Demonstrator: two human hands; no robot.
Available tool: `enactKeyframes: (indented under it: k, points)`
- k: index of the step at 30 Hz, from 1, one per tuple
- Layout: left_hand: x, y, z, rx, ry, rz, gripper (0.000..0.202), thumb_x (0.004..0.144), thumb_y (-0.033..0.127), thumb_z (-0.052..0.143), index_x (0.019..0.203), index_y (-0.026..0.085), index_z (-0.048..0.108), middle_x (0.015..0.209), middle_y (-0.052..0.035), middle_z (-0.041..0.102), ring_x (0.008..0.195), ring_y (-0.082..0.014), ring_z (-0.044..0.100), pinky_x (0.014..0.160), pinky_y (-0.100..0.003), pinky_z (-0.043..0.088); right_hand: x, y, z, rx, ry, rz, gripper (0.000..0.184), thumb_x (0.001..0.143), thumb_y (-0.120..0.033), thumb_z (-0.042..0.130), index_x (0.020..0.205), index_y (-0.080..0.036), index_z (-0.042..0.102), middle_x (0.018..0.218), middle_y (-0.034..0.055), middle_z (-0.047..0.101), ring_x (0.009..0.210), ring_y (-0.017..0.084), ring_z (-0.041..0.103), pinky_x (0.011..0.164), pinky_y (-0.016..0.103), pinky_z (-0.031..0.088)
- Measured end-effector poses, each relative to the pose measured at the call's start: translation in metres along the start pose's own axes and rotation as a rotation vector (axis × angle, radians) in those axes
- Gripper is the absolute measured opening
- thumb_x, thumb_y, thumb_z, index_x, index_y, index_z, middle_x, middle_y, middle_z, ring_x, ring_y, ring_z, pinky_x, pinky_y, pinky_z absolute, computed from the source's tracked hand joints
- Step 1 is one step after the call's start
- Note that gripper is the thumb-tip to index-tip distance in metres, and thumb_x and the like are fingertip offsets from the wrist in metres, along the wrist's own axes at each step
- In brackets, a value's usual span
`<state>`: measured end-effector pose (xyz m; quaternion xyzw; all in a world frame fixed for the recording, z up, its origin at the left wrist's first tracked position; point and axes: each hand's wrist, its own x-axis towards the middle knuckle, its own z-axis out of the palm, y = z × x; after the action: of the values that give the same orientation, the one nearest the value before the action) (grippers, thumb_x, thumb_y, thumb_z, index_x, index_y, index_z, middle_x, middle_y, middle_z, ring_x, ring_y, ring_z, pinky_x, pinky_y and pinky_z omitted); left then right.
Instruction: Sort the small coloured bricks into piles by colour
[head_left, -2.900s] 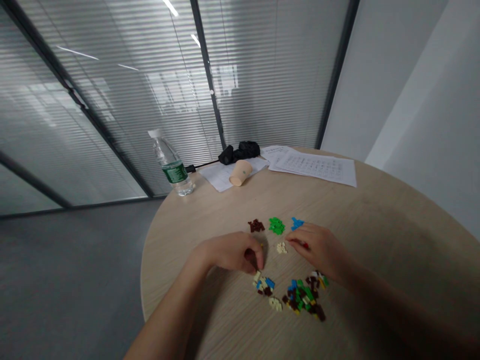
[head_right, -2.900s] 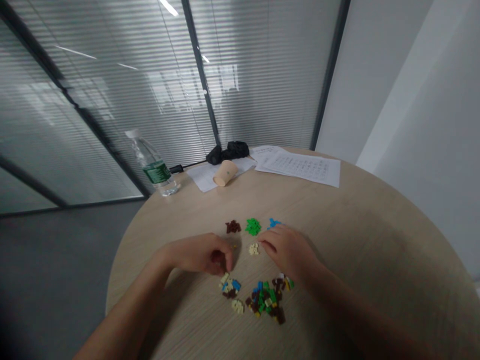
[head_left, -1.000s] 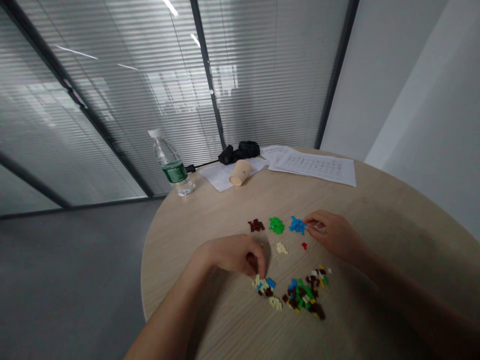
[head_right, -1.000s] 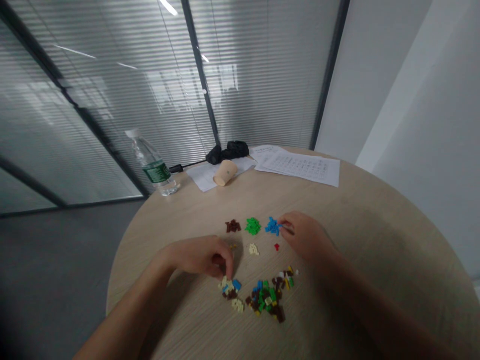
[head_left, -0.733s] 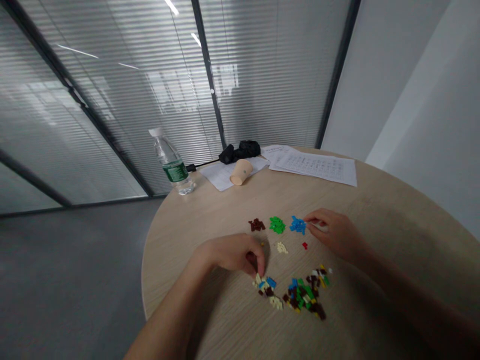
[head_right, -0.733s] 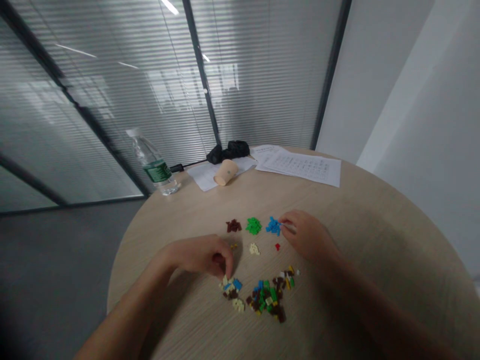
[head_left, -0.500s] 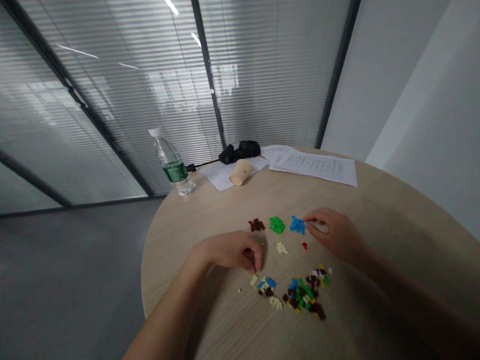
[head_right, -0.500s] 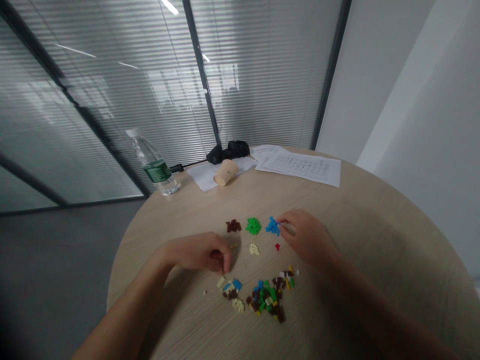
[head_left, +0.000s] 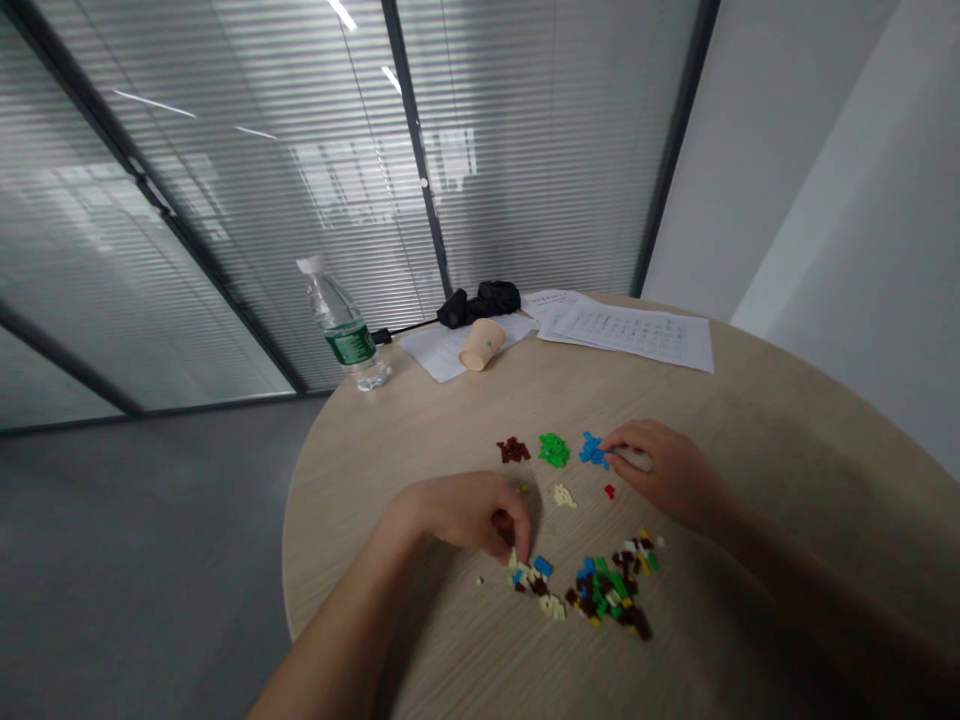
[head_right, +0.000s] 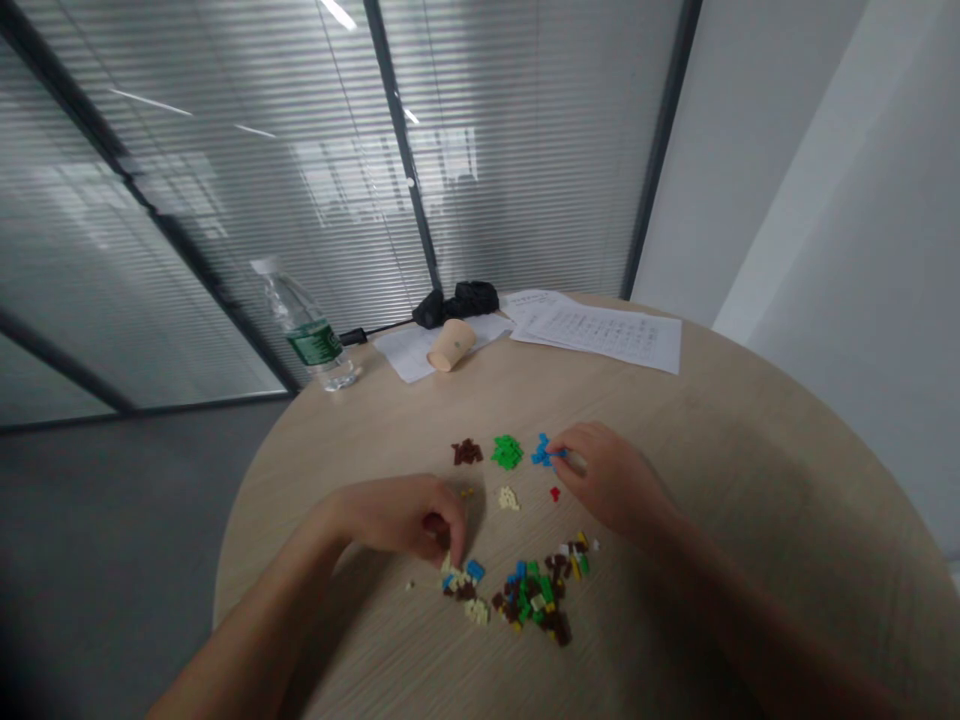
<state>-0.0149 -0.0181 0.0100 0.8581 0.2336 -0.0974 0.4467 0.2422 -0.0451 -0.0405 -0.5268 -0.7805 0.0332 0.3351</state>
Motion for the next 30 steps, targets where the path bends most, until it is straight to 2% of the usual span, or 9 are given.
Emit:
enactKeyframes:
  k: [6,10,13,15,17,20,22,26,30]
  points:
    - [0.0,0.0,0.001,0.006,0.021,-0.009,0.023,0.066,-0.003,0.062,0.075,0.017,0.069,0.059,0.0059,0.057,0.057,-0.006,0.047,0.055,-0.016,0.034,0.001,-0.005,-0.003,0.016,0.03,-0.088,0.014,0.08,-0.018,0.05,0.078,-0.02,0.064,0.079,0.0058,0.069,0.076,0.02,0.062,0.074,0.033,0.049]
    - [0.0,-0.002,0.001,0.015,0.05,0.012,0.021,0.068,-0.001,0.062,0.074,0.017,0.069,0.06,0.0057,0.059,0.056,-0.006,0.048,0.056,-0.016,0.035,-0.007,-0.042,-0.008,0.102,-0.007,-0.267,0.016,0.085,-0.016,0.048,0.082,-0.02,0.064,0.079,0.0055,0.068,0.079,0.019,0.061,0.077,0.032,0.047]
    - [-0.001,-0.004,-0.002,0.019,0.071,-0.007,0.019,0.071,0.0,0.061,0.074,0.017,0.069,0.063,0.0049,0.061,0.059,-0.007,0.051,0.059,-0.017,0.037,-0.02,-0.083,-0.005,0.233,-0.207,-0.408,0.018,0.087,-0.015,0.048,0.089,-0.019,0.065,0.087,0.0043,0.069,0.084,0.016,0.06,0.08,0.028,0.047]
    - [-0.002,-0.005,-0.005,0.036,0.098,-0.025,0.017,0.072,0.002,0.061,0.077,0.017,0.069,0.067,0.0042,0.063,0.062,-0.0081,0.053,0.06,-0.017,0.036,-0.028,-0.105,0.001,0.258,-0.345,-0.494,0.02,0.088,-0.02,0.049,0.1,-0.019,0.064,0.1,0.0047,0.069,0.093,0.016,0.06,0.09,0.029,0.044]
    - [-0.003,-0.007,-0.008,0.065,0.137,-0.044,0.016,0.073,0.005,0.062,0.079,0.017,0.069,0.069,0.0038,0.063,0.063,-0.0088,0.053,0.061,-0.018,0.036,-0.033,-0.118,0.009,0.23,-0.407,-0.546,0.031,0.088,-0.029,0.053,0.114,-0.015,0.06,0.118,0.0087,0.064,0.108,0.019,0.055,0.1,0.031,0.038]
    - [-0.003,-0.008,-0.011,0.103,0.19,-0.066,0.015,0.074,0.007,0.061,0.081,0.017,0.069,0.068,0.0035,0.063,0.063,-0.0092,0.052,0.061,-0.018,0.036,-0.035,-0.121,0.02,0.152,-0.516,-0.579,0.051,0.087,-0.041,0.054,0.126,-0.008,0.052,0.131,0.0144,0.054,0.123,0.023,0.045,0.11,0.034,0.028]
    - [-0.003,-0.007,-0.011,0.125,0.222,-0.072,0.013,0.075,0.008,0.06,0.081,0.016,0.069,0.067,0.0032,0.061,0.062,-0.0092,0.051,0.06,-0.018,0.035,-0.036,-0.117,0.024,0.131,-0.531,-0.578,0.054,0.087,-0.044,0.053,0.127,-0.008,0.051,0.133,0.0143,0.053,0.126,0.023,0.043,0.111,0.033,0.026]
    - [-0.001,-0.005,-0.011,0.152,0.253,-0.052,0.013,0.076,0.008,0.059,0.082,0.015,0.068,0.066,0.0033,0.058,0.061,-0.0088,0.049,0.059,-0.018,0.035,-0.038,-0.11,0.024,0.139,-0.454,-0.588,0.038,0.088,-0.035,0.052,0.116,-0.011,0.059,0.124,0.0112,0.06,0.121,0.021,0.048,0.111,0.033,0.025]
    - [0.004,-0.002,-0.01,0.183,0.248,-0.024,0.011,0.077,0.009,0.06,0.083,0.014,0.067,0.068,0.0029,0.056,0.063,-0.0092,0.049,0.058,-0.018,0.035,-0.032,-0.103,0.014,0.211,-0.335,-0.586,0.02,0.088,-0.022,0.05,0.1,-0.015,0.064,0.104,0.0066,0.068,0.106,0.019,0.056,0.102,0.032,0.037]
